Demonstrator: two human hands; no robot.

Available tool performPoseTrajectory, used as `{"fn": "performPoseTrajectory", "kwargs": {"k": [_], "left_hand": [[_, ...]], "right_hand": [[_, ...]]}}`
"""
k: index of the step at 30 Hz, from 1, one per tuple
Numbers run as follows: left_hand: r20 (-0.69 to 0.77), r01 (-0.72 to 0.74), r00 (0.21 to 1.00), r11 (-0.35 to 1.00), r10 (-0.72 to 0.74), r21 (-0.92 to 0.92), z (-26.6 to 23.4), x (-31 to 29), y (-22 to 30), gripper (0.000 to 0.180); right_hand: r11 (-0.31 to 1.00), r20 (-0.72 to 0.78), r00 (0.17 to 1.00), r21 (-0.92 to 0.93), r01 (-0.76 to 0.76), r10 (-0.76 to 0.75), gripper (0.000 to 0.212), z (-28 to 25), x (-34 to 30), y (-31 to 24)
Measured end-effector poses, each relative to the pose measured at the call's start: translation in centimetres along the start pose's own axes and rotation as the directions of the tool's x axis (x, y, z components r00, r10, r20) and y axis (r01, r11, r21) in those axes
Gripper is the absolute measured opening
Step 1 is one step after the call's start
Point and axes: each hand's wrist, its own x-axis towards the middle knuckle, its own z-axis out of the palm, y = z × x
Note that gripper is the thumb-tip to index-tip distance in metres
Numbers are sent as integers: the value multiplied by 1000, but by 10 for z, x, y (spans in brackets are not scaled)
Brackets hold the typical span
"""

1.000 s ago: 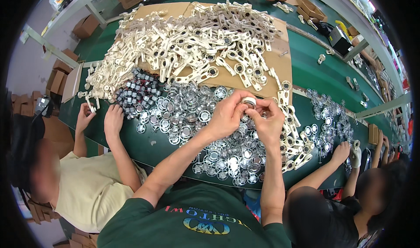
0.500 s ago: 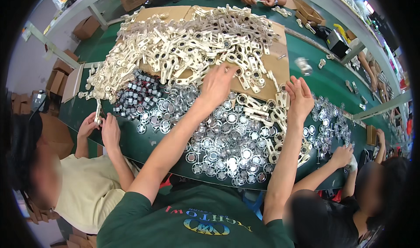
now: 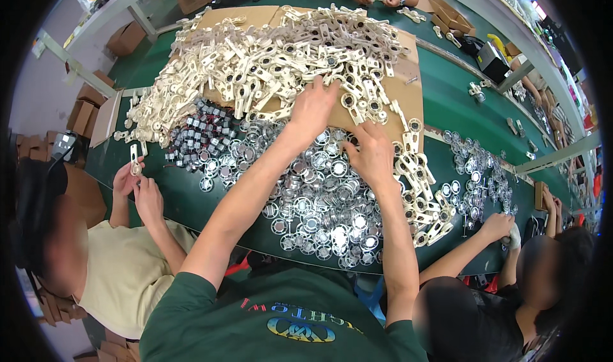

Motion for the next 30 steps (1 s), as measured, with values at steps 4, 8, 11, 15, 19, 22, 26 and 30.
{"fn": "performPoseTrajectory", "kwargs": {"k": [4, 8, 11, 15, 19, 22, 26, 30], "left_hand": [[192, 3, 981, 984, 32, -178, 1, -8, -7, 52], [147, 172, 983, 848, -112, -501, -3, -22, -11, 53], [208, 268, 963, 515, -173, -814, -18, -30, -10, 52], [258, 312, 939, 248, -225, -917, -28, -49, -5, 48], [403, 413, 890, 0, -213, -911, -42, -60, 4, 47], [401, 399, 899, -50, -177, -916, -39, -65, 6, 48], [383, 375, 905, -82, -184, -924, -31, -70, 4, 51], [390, 360, 905, -180, -172, -915, -32, -71, 3, 50]], "right_hand": [[984, 157, 983, -134, 118, -96, 33, 23, 13, -1], [986, 316, 940, -65, 154, -126, 29, 18, 23, 2], [993, 364, 924, 31, 113, -117, 30, 13, 20, 17], [995, 296, 951, -16, 100, -90, 35, 10, 21, 0], [993, 317, 946, -69, 97, -71, 31, 22, 23, -7], [987, 261, 956, -53, 154, -135, 32, 20, 22, -8], [977, 206, 956, 7, 212, -209, 27, 32, 19, -5], [992, 192, 978, 113, 57, -78, 19, 28, 19, -1]]}}
